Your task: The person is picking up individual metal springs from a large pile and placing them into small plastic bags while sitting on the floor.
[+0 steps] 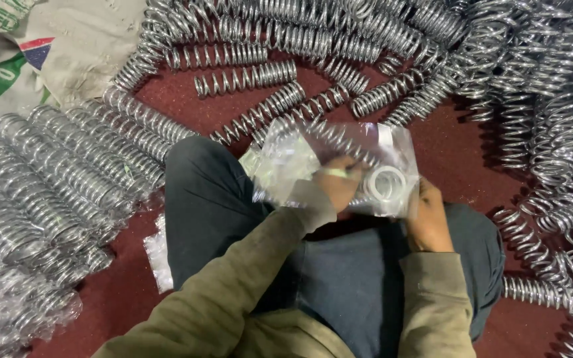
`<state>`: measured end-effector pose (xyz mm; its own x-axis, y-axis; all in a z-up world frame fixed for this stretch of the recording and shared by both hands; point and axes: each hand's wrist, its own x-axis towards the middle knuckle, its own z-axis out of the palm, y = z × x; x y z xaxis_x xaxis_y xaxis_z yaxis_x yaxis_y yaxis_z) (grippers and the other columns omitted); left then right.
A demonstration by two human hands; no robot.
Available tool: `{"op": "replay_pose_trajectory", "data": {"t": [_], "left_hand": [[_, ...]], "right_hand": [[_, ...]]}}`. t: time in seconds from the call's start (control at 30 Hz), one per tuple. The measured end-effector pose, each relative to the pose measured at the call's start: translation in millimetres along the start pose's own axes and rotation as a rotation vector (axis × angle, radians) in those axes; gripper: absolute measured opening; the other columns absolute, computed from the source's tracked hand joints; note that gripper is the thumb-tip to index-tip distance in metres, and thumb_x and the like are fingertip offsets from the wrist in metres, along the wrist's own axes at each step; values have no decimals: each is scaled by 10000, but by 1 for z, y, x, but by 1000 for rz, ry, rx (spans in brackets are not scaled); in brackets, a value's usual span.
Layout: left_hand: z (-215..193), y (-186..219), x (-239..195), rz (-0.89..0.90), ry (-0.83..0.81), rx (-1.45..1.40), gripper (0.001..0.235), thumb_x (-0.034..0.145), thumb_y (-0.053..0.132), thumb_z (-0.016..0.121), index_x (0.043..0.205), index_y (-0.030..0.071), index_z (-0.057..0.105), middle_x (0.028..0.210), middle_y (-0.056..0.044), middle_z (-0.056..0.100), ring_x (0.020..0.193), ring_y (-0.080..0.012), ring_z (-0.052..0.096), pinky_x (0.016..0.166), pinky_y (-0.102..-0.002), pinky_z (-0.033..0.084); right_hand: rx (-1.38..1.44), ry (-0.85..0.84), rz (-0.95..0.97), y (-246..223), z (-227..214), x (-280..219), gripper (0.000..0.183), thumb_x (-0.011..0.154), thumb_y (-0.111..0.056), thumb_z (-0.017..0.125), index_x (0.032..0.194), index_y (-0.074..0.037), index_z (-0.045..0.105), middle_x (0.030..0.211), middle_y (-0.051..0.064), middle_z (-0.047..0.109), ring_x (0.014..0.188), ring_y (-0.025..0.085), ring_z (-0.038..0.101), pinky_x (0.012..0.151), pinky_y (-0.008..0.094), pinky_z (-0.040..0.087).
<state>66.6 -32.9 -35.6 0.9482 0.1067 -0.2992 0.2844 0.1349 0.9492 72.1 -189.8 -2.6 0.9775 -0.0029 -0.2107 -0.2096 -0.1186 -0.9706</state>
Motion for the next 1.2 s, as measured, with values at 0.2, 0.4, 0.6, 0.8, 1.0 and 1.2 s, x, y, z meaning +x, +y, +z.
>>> {"op": "replay_pose_trajectory", "data": {"t": [0.2,0.4,0.6,0.8,1.0,1.2], "left_hand": [[-13,-75,24,-45,-18,764,279,1008,302,514,1053,94,694,1056,-110,764,1090,-308,725,1018,-452,554],[-9,-146,76,-294,-128,881,271,1005,253,534,1257,161,565,1403,-103,504,1250,-313,619,1019,-451,541],[-13,-70,31,-200,-112,952,402,1095,467,395,1216,142,597,1407,-69,413,1006,-330,688,864,-488,585],[-18,-26,-10,226,-237,709,471,974,67,441,1414,234,441,1370,-62,469,1346,-377,494,1161,-534,434],[-7,-43,29,119,-498,984,592,966,281,660,1442,-29,495,1399,-251,588,1338,-414,543,1175,-523,444],[-8,86,-17,93,-898,1264,778,1008,621,340,1616,144,255,1532,-145,530,1452,-334,465,1212,-513,296]], "right_hand": [[-133,39,145,117,-10,24,245,986,-161,602,1008,66,692,707,208,640,502,263,613,464,410,470],[-408,100,253,107,6,15,397,943,-195,584,1184,109,673,995,308,698,940,421,700,806,556,537],[-718,215,371,110,11,12,385,840,-198,657,1161,15,672,1026,195,733,1047,413,717,953,543,543],[-559,262,123,108,20,-11,366,965,-11,514,1291,27,675,1202,271,696,1227,486,587,1008,632,514],[-654,44,181,90,35,-24,373,915,-123,557,1245,21,655,1219,278,696,1231,496,602,1045,661,471],[-117,120,389,-14,62,-84,1014,842,-98,789,1558,150,117,1423,359,530,1352,424,543,1087,541,485]]}}
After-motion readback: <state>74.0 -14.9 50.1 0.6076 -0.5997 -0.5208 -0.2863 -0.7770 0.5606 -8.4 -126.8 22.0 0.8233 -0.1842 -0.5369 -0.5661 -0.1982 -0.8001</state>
